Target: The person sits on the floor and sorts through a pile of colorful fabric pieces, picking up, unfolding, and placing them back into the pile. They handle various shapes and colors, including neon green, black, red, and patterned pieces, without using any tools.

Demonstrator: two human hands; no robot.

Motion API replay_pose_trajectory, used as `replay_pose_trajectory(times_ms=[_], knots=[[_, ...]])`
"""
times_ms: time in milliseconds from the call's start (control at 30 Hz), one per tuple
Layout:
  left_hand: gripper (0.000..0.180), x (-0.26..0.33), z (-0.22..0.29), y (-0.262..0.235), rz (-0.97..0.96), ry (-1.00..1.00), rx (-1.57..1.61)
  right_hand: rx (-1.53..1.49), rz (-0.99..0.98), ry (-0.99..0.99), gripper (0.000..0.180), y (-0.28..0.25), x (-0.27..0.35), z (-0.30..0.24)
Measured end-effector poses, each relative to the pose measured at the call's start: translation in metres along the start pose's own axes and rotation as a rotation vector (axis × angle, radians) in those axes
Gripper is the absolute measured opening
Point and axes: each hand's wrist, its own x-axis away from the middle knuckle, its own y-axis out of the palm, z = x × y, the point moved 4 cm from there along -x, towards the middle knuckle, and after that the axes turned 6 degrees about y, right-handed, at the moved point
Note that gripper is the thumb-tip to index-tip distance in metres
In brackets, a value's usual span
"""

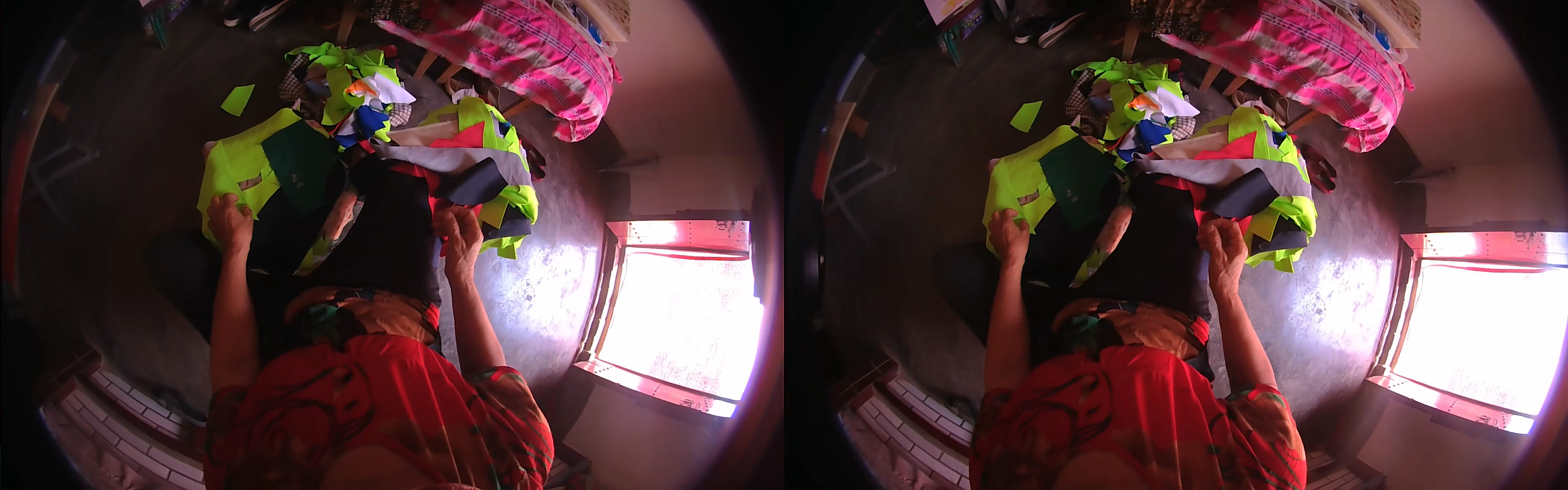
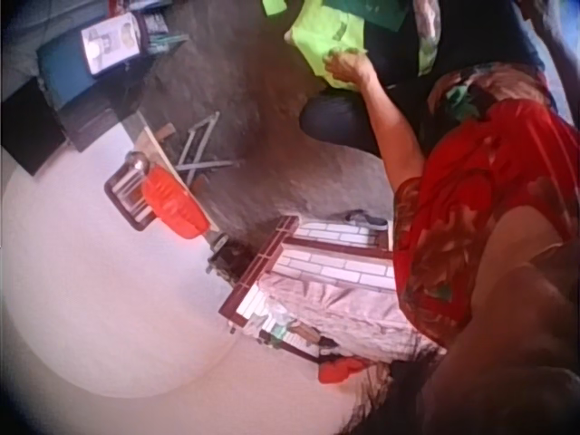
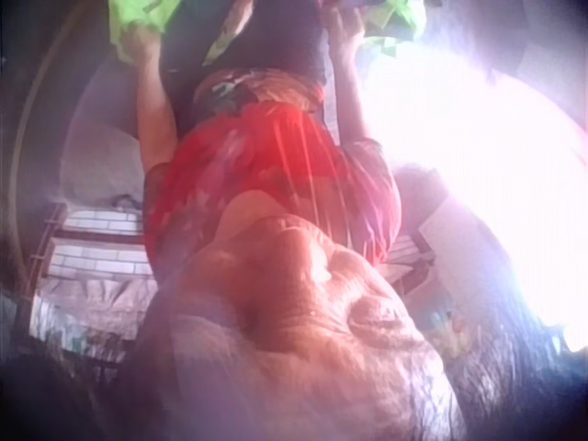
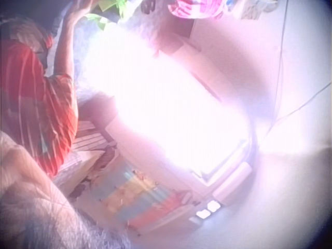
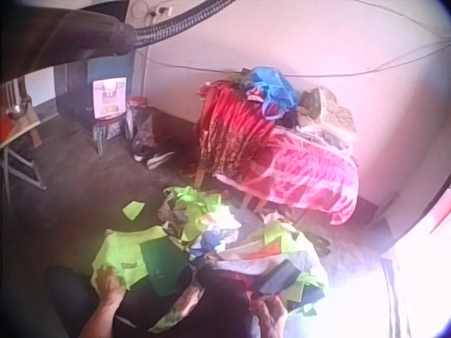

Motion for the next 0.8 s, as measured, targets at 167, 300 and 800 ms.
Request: replay_pose_trajectory(times_ms=[167,300,800], knots=[[0.028,0.002,-0.001,0.000,0.013,0.017,-0.030,0.527,0.222,-0.339,0.009,-0.018,-0.022,-0.037],[0.027,0.002,-0.001,-0.002,0.031,0.028,-0.008,0.785,0.279,-0.426,0.018,-0.016,-0.065,-0.081],[0.027,0.001,0.000,0.002,0.028,-0.005,-0.030,1.372,0.365,-0.574,0.027,-0.035,-0.116,-0.068]])
